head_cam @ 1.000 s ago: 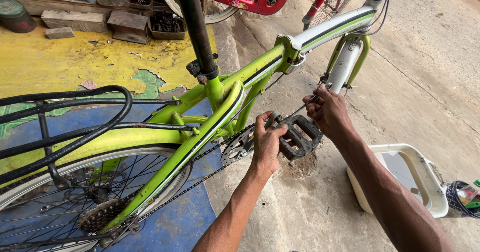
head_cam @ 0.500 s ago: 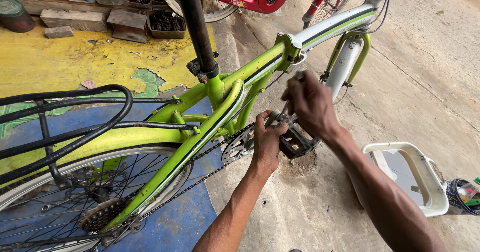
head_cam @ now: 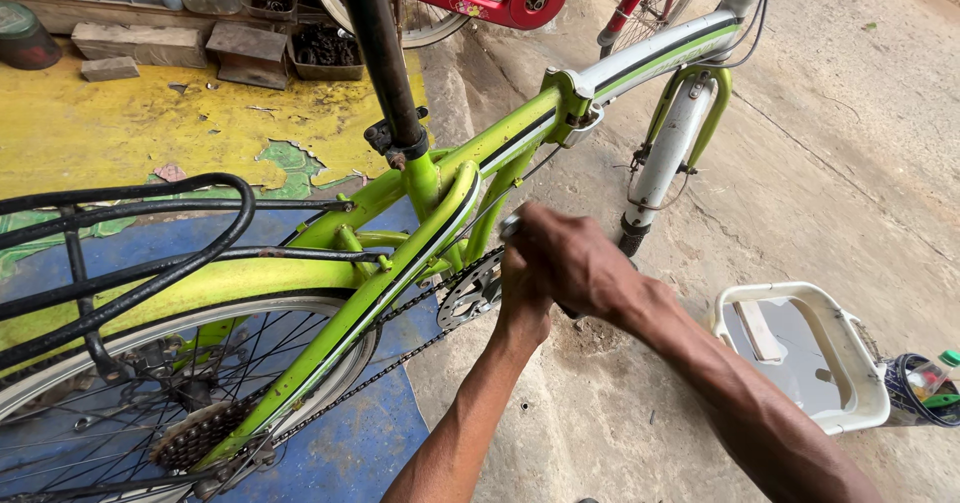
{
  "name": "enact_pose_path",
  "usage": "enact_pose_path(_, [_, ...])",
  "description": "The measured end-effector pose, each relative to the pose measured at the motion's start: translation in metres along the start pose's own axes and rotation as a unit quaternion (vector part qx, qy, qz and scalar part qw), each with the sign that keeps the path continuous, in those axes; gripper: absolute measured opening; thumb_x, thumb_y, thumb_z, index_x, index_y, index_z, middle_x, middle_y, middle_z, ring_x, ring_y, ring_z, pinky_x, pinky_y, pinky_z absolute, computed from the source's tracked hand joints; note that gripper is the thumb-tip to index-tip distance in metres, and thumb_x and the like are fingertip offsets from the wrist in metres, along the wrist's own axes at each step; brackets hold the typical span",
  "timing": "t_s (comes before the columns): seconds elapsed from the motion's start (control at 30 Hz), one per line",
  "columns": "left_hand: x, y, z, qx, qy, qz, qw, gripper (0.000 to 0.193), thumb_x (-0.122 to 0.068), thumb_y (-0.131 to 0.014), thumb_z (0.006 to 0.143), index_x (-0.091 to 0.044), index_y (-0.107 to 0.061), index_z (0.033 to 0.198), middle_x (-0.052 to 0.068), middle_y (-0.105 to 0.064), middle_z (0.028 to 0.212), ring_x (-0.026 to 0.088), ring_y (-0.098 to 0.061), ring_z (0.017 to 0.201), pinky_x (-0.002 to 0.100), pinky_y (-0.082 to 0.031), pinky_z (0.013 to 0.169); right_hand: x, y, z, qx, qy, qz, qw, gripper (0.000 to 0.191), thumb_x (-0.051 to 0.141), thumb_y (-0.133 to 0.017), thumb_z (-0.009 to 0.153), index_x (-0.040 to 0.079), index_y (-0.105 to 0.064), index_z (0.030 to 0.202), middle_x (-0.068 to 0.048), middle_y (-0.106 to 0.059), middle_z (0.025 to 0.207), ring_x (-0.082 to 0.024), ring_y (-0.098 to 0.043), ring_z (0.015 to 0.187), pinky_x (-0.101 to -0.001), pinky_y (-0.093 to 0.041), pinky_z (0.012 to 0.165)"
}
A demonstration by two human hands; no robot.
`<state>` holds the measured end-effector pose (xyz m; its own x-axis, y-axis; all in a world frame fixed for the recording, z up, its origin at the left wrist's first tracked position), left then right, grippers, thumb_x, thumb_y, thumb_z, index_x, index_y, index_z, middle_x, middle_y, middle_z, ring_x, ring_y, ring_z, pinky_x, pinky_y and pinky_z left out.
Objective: The person lubricates and installs a bicycle pedal onto the crank arm of a green bicycle. They apply lubricant to the pedal spindle, thread it into the crank, and tighten it with a wrench.
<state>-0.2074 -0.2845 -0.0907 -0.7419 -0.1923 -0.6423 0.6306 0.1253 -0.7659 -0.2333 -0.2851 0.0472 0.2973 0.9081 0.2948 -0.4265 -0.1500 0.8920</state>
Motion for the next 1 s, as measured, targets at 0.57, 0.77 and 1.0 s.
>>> enact_pose_path(0.57, [-0.005,-0.002,-0.002,-0.089,0.115,0.023,0.989,0.052,-0.002,-0.061,0.085,-0.01,-0.04,0.132,0.019,-0.063,0.121,0.024,-0.065,0.106,0.041,-0.064,0.082,-0.17,0.014,-0.072,-0.297,-0.398,0.512,0.7,0.02,0.025,-0.047,0.112,0.006,-0.048,0.107,-0.012,-0.065,0.083,-0.01,-0.053,0.055,-0.0228,-0.044,0.044])
enact_pose_path(0.77, [-0.005,-0.002,-0.002,-0.087,0.117,0.026,0.989,0.054,-0.003,-0.061,0.085,-0.011,-0.039,0.134,0.02,-0.063,0.121,0.025,-0.065,0.107,0.042,-0.064,0.084,-0.175,-0.007,-0.075,-0.278,-0.438,0.539,0.664,0.016,0.022,-0.049,0.109,0.006,-0.049,0.108,-0.011,-0.064,0.083,-0.008,-0.053,0.055,-0.0221,-0.045,0.045])
enact_pose_path(1.0, [0.004,0.002,0.001,-0.084,0.116,0.018,0.99,0.054,-0.006,-0.061,0.086,-0.012,-0.039,0.134,0.019,-0.063,0.118,0.027,-0.066,0.105,0.044,-0.065,0.077,-0.126,0.026,-0.044,-0.247,-0.346,0.382,0.82,0.023,0.029,-0.048,0.11,0.008,-0.053,0.102,-0.012,-0.069,0.081,-0.009,-0.054,0.052,-0.0239,-0.046,0.044])
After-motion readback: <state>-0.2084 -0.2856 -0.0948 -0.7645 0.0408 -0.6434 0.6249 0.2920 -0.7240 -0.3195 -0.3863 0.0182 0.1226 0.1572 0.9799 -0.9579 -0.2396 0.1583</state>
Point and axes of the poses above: each hand's wrist, its own z-axis towards the middle knuckle, its own y-axis out of the back of the hand, x = y × z, the point moved 6 cm from there along z, towards the middle knuckle
